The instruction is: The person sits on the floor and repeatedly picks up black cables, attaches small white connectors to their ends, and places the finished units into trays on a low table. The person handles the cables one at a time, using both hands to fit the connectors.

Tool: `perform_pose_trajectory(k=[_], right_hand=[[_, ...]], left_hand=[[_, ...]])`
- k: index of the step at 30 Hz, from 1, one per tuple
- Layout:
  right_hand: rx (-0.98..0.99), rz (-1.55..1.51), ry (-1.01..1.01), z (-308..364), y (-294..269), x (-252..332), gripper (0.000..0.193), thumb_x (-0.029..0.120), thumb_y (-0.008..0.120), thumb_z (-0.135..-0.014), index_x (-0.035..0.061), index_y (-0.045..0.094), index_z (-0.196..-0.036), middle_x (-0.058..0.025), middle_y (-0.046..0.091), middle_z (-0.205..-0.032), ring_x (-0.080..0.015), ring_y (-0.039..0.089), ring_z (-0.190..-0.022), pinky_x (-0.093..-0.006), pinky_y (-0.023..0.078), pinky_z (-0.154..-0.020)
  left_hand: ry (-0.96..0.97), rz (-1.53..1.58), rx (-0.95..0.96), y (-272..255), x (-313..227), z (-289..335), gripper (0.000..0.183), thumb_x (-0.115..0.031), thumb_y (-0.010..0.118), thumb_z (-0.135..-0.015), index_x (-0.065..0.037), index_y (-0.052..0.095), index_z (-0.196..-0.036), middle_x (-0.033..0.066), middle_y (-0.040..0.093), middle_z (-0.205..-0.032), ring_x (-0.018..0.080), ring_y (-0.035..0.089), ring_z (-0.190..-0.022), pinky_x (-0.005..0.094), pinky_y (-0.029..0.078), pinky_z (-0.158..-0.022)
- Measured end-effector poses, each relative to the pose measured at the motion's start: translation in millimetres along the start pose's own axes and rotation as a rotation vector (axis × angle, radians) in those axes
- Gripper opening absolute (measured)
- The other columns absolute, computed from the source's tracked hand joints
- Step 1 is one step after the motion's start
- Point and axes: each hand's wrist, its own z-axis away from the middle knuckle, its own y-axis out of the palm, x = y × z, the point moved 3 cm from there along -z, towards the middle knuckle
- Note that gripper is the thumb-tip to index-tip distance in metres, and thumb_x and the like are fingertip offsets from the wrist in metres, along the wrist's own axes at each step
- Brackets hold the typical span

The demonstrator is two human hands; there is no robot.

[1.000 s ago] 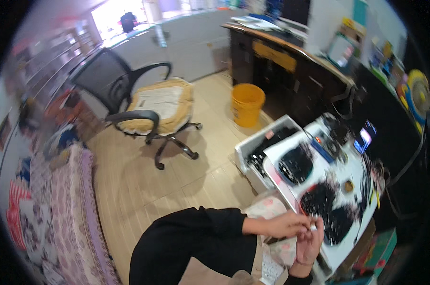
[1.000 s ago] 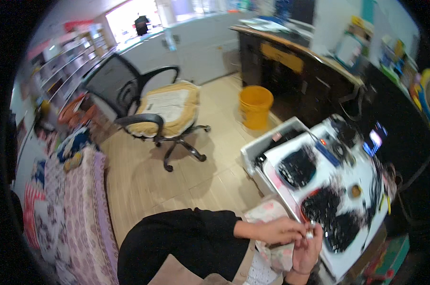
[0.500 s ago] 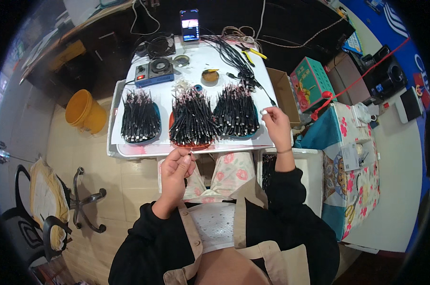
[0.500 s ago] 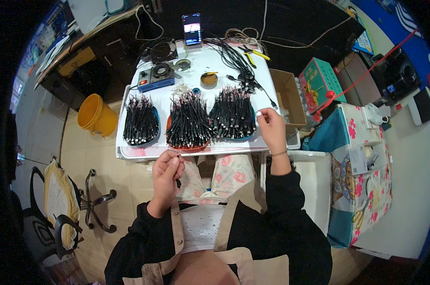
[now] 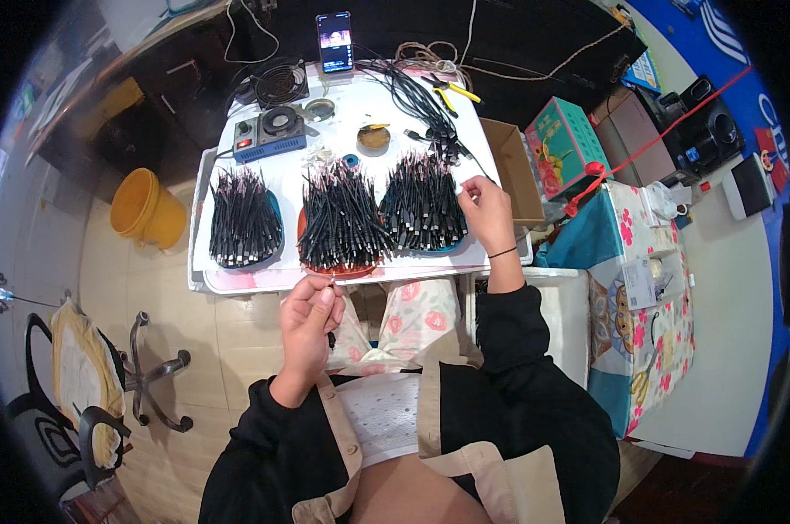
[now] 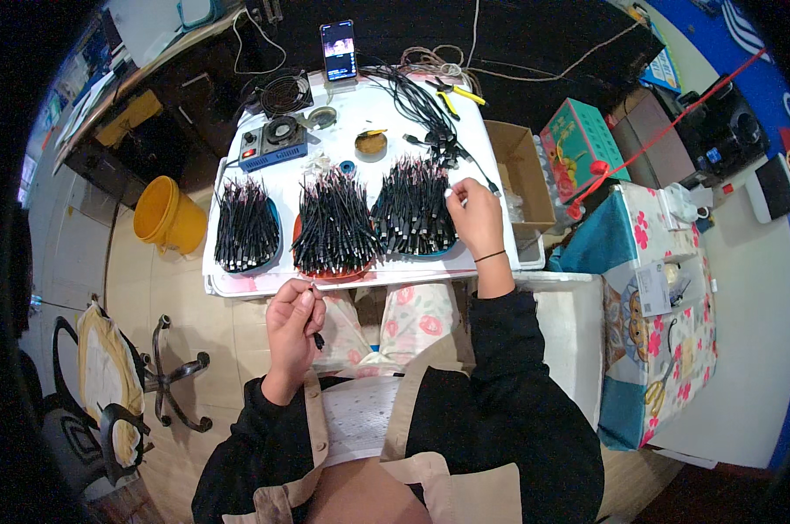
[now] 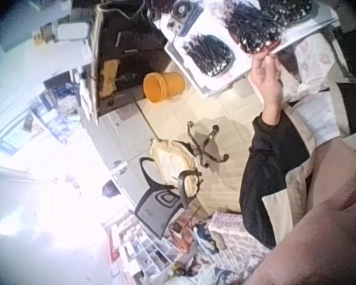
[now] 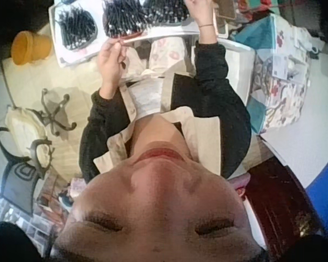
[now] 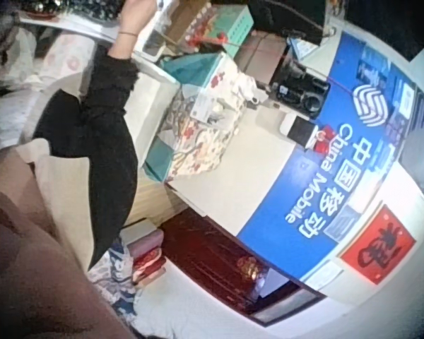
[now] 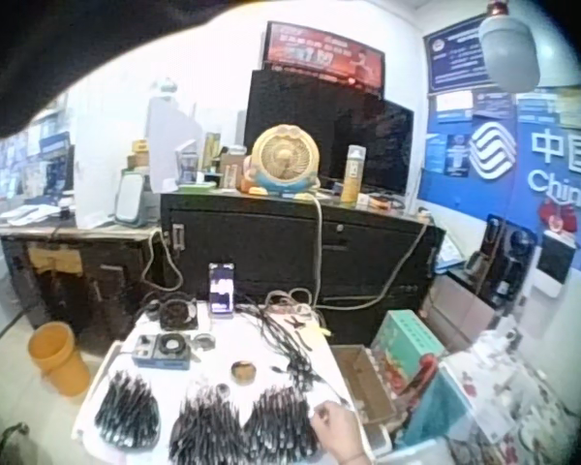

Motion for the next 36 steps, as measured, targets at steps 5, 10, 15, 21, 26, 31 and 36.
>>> perform_pose_trajectory(k=[5, 10, 15, 21, 26, 31, 36], right_hand=[[0.287, 0.064, -0.533, -31.8, 17.1, 59.9, 0.013, 0.007, 0.06, -0.081, 0.008, 0.065, -0.093, -0.0113, 0.063, -0.087, -0.0302, 0.063, -0.082, -0.0392, 0.051, -0.071], [0.539, 0.463, -0.941, -54.9, 55.9, 89.8, 0.014, 0.009, 0.056, -0.083, 0.0131, 0.067, -0.09, -0.0078, 0.06, -0.089, -0.0286, 0.064, -0.088, -0.0398, 0.053, -0.072], [0.689, 0.61, -1.153, -56.9, 69.2, 92.1, 0.01, 0.01, 0.056, -0.081, 0.0105, 0.066, -0.083, -0.0055, 0.061, -0.089, -0.0245, 0.062, -0.09, -0.0395, 0.055, -0.067], [0.608, 0.534, -1.326, -54.0, 52.3, 95.5, 0.005, 0.011, 0.055, -0.081, 0.0083, 0.058, -0.083, -0.0051, 0.059, -0.084, -0.023, 0.062, -0.085, -0.0357, 0.054, -0.07], [0.483, 0.275, -1.325, -20.7, 9.8, 108.7, 0.013, 0.01, 0.055, -0.082, 0.0065, 0.052, -0.095, -0.0092, 0.06, -0.087, -0.0257, 0.063, -0.077, -0.0348, 0.054, -0.065], [0.323, 0.135, -1.512, 76.5, -21.3, 144.8, 0.018, 0.012, 0.06, -0.076, 0.0067, 0.056, -0.092, -0.0074, 0.06, -0.093, -0.0206, 0.061, -0.079, -0.0286, 0.054, -0.066], [0.407, 0.049, -1.454, 131.5, -27.0, 169.1, 0.024, 0.011, 0.062, -0.07, 0.0037, 0.059, -0.092, -0.01, 0.06, -0.093, -0.022, 0.061, -0.082, -0.0301, 0.053, -0.073]], left_hand=[[-0.009, 0.001, 0.039, 1.5, 0.2, 0.8, 0.011, -0.011, 0.054, -0.097, 0.0, 0.056, -0.099, 0.0012, 0.057, -0.083, 0.0052, 0.045, -0.063, 0.0179, 0.028, -0.049], [-0.019, 0.016, 0.026, 1.8, -3.0, 4.9, 0.011, -0.011, 0.054, -0.097, -0.001, 0.056, -0.101, 0.0018, 0.056, -0.08, 0.0057, 0.045, -0.063, 0.018, 0.028, -0.05], [-0.055, 0.035, 0.022, -4.6, -6.4, 7.3, 0.011, -0.011, 0.053, -0.097, -0.001, 0.055, -0.101, 0.0013, 0.054, -0.077, 0.0063, 0.044, -0.063, 0.0184, 0.028, -0.05], [-0.068, 0.072, 0.038, -5.9, -8.3, 5.4, 0.009, -0.01, 0.051, -0.098, -0.001, 0.054, -0.098, 0.0014, 0.051, -0.071, 0.0058, 0.04, -0.059, 0.0192, 0.028, -0.049], [-0.071, 0.122, -0.043, -2.1, -9.8, 2.6, 0.01, -0.011, 0.049, -0.099, -0.002, 0.054, -0.097, 0.0043, 0.054, -0.072, 0.0077, 0.045, -0.06, 0.0207, 0.034, -0.052], [-0.091, 0.202, 0.047, 15.6, -11.0, -4.5, 0.012, -0.014, 0.046, -0.101, -0.004, 0.052, -0.102, 0.0153, 0.066, -0.101, 0.02, 0.065, -0.089, 0.0299, 0.053, -0.078], [-0.117, 0.218, 0.145, 35.6, -11.2, -3.8, 0.013, -0.01, 0.043, -0.101, 0.0, 0.052, -0.104, 0.0188, 0.065, -0.1, 0.0245, 0.066, -0.092, 0.0345, 0.055, -0.084]])
